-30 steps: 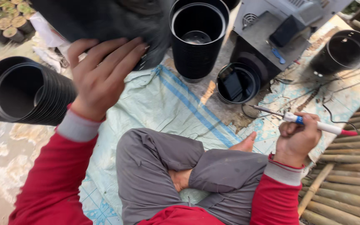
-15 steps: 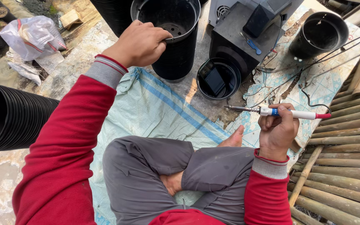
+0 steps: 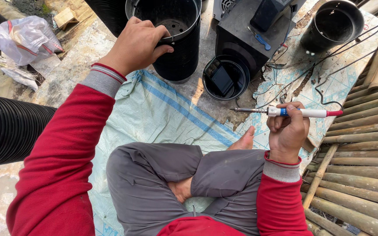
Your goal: The person cleans a soldering iron tip with a sponge, then uses the hot iron to melt holes into the sides of black plastic nursery pots. They handle several pots one by one, rotating them to create multiple holes before stacking them.
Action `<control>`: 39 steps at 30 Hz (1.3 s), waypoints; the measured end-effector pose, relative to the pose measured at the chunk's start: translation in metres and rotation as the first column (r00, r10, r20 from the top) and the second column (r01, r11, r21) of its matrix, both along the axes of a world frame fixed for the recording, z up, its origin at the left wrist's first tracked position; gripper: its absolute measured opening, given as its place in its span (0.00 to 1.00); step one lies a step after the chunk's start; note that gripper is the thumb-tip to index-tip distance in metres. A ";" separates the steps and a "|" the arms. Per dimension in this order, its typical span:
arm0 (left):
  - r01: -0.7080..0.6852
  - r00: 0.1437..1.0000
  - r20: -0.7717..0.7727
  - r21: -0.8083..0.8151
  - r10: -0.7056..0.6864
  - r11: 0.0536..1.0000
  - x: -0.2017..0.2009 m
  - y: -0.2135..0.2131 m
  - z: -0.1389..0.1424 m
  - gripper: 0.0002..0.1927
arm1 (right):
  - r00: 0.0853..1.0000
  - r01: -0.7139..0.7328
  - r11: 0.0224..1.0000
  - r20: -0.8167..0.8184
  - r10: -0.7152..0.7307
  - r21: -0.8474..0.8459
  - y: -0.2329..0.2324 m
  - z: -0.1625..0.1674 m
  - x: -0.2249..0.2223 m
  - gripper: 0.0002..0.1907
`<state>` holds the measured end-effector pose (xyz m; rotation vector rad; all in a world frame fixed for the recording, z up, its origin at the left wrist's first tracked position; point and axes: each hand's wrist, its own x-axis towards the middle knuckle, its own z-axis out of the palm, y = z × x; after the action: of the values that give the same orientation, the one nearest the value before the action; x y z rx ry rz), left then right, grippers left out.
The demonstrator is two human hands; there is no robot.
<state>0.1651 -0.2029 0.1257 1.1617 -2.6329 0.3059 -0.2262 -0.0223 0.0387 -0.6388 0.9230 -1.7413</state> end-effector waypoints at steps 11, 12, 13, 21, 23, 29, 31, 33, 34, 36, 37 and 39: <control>0.149 0.989 0.003 -0.133 -0.150 0.980 0.006 -0.012 -0.004 0.13 | 1.000 -0.017 1.000 0.003 0.017 0.017 -0.002 -0.002 -0.001 0.09; 0.154 0.988 0.006 -0.151 -0.155 0.977 0.007 -0.012 -0.006 0.13 | 1.000 -0.018 1.000 0.006 0.018 0.018 -0.002 -0.002 -0.001 0.10; 0.158 0.987 0.009 -0.170 -0.158 0.973 0.009 -0.011 -0.008 0.12 | 1.000 -0.021 1.000 0.008 0.021 0.017 -0.002 -0.002 -0.002 0.10; 0.224 0.974 0.076 -0.260 -0.211 0.939 0.017 -0.010 -0.014 0.13 | 0.999 -0.040 0.999 0.029 0.039 0.035 -0.002 -0.004 -0.002 0.09; 0.234 0.972 0.085 -0.261 -0.219 0.937 0.017 -0.012 -0.014 0.13 | 0.998 -0.042 0.998 0.045 0.040 0.052 -0.002 -0.004 -0.003 0.09; 0.230 0.973 0.063 -0.299 -0.222 0.926 0.015 -0.007 -0.017 0.12 | 0.997 -0.049 0.997 0.062 0.046 0.052 -0.002 -0.004 -0.003 0.09; 0.231 0.973 0.076 -0.309 -0.218 0.922 0.016 -0.006 -0.018 0.11 | 0.997 -0.049 0.997 0.064 0.045 0.054 -0.002 -0.004 -0.003 0.09; 0.231 0.973 0.090 -0.326 -0.213 0.917 0.015 -0.006 -0.019 0.10 | 0.997 -0.052 0.997 0.060 0.049 0.050 -0.002 -0.005 -0.003 0.09; 0.233 0.972 0.097 -0.336 -0.213 0.912 0.015 -0.006 -0.019 0.10 | 0.997 -0.054 0.997 0.057 0.051 0.048 -0.001 -0.005 -0.004 0.09; 0.232 0.972 0.108 -0.329 -0.207 0.916 0.016 -0.007 -0.019 0.10 | 0.997 -0.057 0.997 0.060 0.054 0.043 -0.002 -0.005 -0.004 0.09; 0.228 0.973 0.109 -0.311 -0.204 0.922 0.017 -0.008 -0.018 0.10 | 0.996 -0.056 0.998 0.065 0.053 0.042 -0.002 -0.006 -0.004 0.09; 0.214 0.976 0.041 -0.319 -0.212 0.923 0.018 -0.012 -0.012 0.10 | 0.996 -0.057 0.998 0.076 0.054 0.041 -0.003 -0.006 -0.004 0.09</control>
<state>0.1833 -0.2148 0.1138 0.7630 -2.5565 0.6667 -0.2307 -0.0250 0.0331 -0.5624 0.8807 -1.6803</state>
